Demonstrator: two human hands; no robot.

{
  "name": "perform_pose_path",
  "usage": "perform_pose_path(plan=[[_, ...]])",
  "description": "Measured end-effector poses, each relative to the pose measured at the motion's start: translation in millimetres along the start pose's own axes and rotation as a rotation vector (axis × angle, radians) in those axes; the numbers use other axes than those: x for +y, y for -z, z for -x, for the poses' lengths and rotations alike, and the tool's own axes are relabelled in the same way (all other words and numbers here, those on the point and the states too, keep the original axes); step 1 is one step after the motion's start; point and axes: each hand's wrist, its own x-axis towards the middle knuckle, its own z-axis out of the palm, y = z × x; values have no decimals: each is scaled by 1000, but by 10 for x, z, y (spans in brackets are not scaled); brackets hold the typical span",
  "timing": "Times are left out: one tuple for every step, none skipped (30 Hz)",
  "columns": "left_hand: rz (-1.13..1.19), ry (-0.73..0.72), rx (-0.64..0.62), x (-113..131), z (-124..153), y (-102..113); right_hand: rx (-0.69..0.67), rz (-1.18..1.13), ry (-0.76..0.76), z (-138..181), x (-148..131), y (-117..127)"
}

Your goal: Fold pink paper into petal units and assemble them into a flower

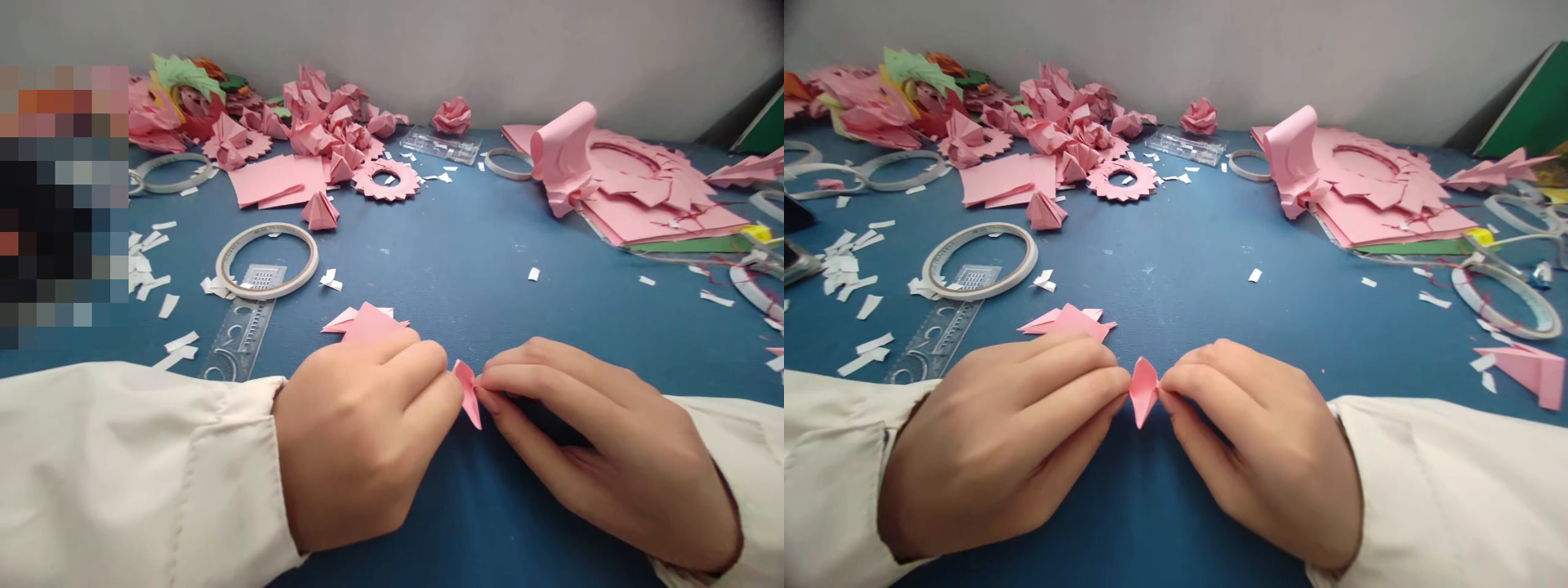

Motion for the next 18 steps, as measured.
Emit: perform_pose_path(plan=[[13, -22, -10, 0, -10, -5, -1, 4, 19, 8, 9, -10], [28, -35, -18, -1, -17, -10, -3, 11, 38, 15, 19, -19], [43, -39, -24, -3, -21, -15, -8, 23, 60, 22, 29, -26], [53, -29, -31, -6, -22, -20, -16, 36, 82, 27, 39, -32], [61, -15, -34, -8, -21, -25, -24, 48, 101, 31, 49, -37], [68, -1, -35, -10, -19, -29, -29, 57, 116, 34, 57, -41], [73, 7, -32, -11, -18, -32, -38, 65, 127, 37, 65, -44], [76, 10, -31, -12, -17, -35, -40, 72, 133, 39, 69, -46], [82, 7, -35, -13, -18, -37, -41, 77, 140, 41, 72, -47], [88, 2, -39, -13, -21, -38, -44, 83, 144, 43, 71, -46], [91, -2, -44, -15, -24, -40, -49, 90, 150, 46, 68, -45], [96, 0, -47, -19, -28, -41, -56, 93, 155, 48, 64, -44], [105, 8, -52, -23, -31, -42, -60, 94, 158, 49, 58, -43], [123, 24, -59, -30, -32, -42, -62, 91, 160, 51, 53, -42], [150, 44, -69, -36, -32, -41, -65, 85, 157, 52, 50, -42], [184, 65, -82, -43, -30, -40, -63, 77, 150, 54, 47, -42], [214, 82, -91, -49, -27, -38, -59, 68, 139, 56, 45, -42], [235, 91, -95, -54, -25, -36, -53, 63, 126, 59, 45, -42]])
